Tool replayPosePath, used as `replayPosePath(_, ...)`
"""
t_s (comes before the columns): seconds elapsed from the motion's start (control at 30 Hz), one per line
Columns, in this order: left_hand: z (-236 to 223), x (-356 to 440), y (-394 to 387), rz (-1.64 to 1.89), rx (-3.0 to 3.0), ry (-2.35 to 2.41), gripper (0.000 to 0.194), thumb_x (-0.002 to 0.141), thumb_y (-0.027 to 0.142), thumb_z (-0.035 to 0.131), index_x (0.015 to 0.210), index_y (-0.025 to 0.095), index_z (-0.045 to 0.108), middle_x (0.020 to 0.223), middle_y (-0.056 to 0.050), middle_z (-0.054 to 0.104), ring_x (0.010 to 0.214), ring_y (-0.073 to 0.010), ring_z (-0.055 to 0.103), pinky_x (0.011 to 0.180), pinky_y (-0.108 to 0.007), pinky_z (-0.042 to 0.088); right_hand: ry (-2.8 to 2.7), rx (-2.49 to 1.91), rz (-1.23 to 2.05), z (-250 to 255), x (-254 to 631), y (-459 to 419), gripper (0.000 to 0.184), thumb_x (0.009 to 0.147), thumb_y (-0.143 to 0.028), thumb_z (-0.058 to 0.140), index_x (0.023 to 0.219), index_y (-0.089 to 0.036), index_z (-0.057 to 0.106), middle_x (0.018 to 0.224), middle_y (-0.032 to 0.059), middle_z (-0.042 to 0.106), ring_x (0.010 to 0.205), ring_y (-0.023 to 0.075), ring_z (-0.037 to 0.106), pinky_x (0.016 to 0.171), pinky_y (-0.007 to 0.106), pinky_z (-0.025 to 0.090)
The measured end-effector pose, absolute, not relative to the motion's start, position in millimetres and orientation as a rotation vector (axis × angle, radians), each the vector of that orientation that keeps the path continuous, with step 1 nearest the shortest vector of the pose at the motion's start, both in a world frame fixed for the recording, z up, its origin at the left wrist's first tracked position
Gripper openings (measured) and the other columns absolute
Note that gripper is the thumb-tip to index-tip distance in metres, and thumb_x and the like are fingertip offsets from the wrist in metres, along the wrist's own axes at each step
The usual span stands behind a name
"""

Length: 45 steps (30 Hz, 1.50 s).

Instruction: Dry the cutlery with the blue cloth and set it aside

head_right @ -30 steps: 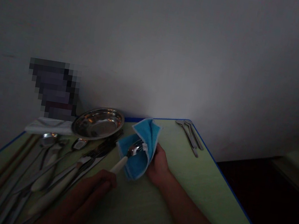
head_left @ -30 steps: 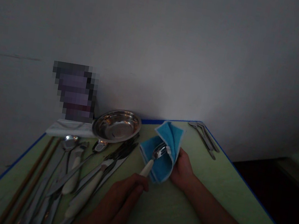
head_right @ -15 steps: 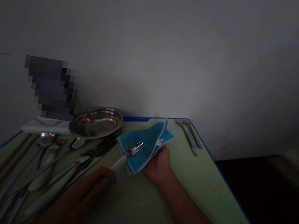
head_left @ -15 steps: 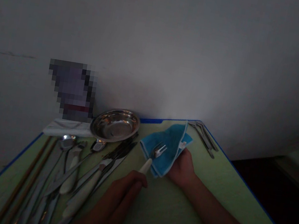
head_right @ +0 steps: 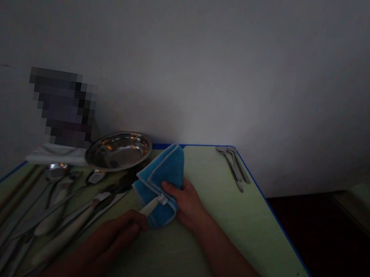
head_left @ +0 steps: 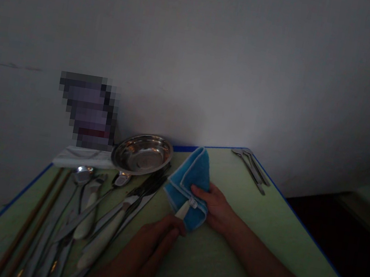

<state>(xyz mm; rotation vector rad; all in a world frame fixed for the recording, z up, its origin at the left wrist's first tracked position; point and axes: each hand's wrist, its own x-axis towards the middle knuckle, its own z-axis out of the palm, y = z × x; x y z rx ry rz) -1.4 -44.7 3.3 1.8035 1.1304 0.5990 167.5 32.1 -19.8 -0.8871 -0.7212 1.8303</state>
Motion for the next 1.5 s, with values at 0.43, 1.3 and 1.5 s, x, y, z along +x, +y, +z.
replayPosePath(0.43,6,3,-44,0.684,1.750,1.167,0.022,0.094,0.032,0.030,0.091,0.023,0.050,0.088,0.001,0.059,0.084,-0.0145,0.056,0.078,-0.023,0.041,-1.046,-0.920,1.631,-25,169,31,0.038,0.067,-0.028,0.072,0.102,-0.021,0.060,0.095,0.0020,0.068,0.079,0.0154,0.063,0.076,0.032,0.049)
replayPosePath(1.3,6,0,-45,0.639,1.823,1.142,0.022,0.093,0.030,0.030,0.093,0.023,0.051,0.090,0.000,0.061,0.085,-0.0156,0.057,0.078,-0.025,0.044,-0.979,-0.937,1.688,-27,168,30,0.026,0.067,-0.032,0.071,0.089,-0.019,0.065,0.079,-0.0011,0.068,0.066,0.0119,0.061,0.067,0.027,0.048)
replayPosePath(1.5,4,0,-45,0.627,1.832,1.137,0.022,0.094,0.030,0.029,0.094,0.024,0.050,0.091,0.000,0.060,0.087,-0.0150,0.056,0.080,-0.025,0.043,-0.961,-0.888,1.760,-23,169,30,0.028,0.064,-0.025,0.074,0.089,-0.019,0.065,0.083,0.0000,0.070,0.068,0.0122,0.062,0.068,0.027,0.048)
